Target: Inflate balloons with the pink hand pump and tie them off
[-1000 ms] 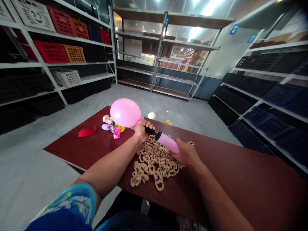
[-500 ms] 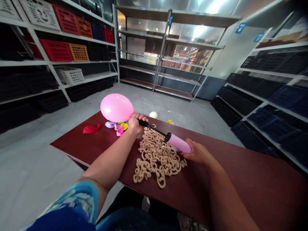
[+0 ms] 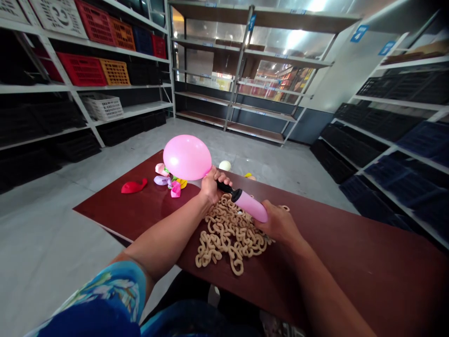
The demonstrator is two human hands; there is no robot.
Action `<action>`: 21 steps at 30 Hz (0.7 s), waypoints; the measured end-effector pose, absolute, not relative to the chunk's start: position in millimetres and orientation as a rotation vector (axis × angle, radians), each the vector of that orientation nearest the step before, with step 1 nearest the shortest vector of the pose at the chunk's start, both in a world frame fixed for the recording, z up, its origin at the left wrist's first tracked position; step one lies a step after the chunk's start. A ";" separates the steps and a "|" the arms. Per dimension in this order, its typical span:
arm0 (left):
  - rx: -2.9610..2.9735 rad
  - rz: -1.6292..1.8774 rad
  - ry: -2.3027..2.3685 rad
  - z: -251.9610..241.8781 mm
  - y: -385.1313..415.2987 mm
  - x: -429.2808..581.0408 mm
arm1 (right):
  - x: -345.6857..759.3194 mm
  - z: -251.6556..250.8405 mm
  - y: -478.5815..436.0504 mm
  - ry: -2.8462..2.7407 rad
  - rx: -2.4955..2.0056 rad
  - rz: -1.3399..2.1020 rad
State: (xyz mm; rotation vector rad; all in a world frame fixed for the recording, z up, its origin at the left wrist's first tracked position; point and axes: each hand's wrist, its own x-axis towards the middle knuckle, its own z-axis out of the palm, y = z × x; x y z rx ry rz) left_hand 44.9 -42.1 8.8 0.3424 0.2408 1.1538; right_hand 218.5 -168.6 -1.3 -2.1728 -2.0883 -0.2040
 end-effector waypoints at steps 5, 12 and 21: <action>0.357 1.163 0.271 12.1 -28.7 31.0 | 227.2 4.3 -168.6 -2.084 -2.171 0.004; 0.329 1.290 0.318 12.5 -7.9 10.6 | 258.8 3.5 -172.2 -2.135 -2.148 0.160; 0.351 1.178 0.243 5.7 -34.2 39.0 | 235.7 -3.8 -169.5 -2.113 -2.218 -0.107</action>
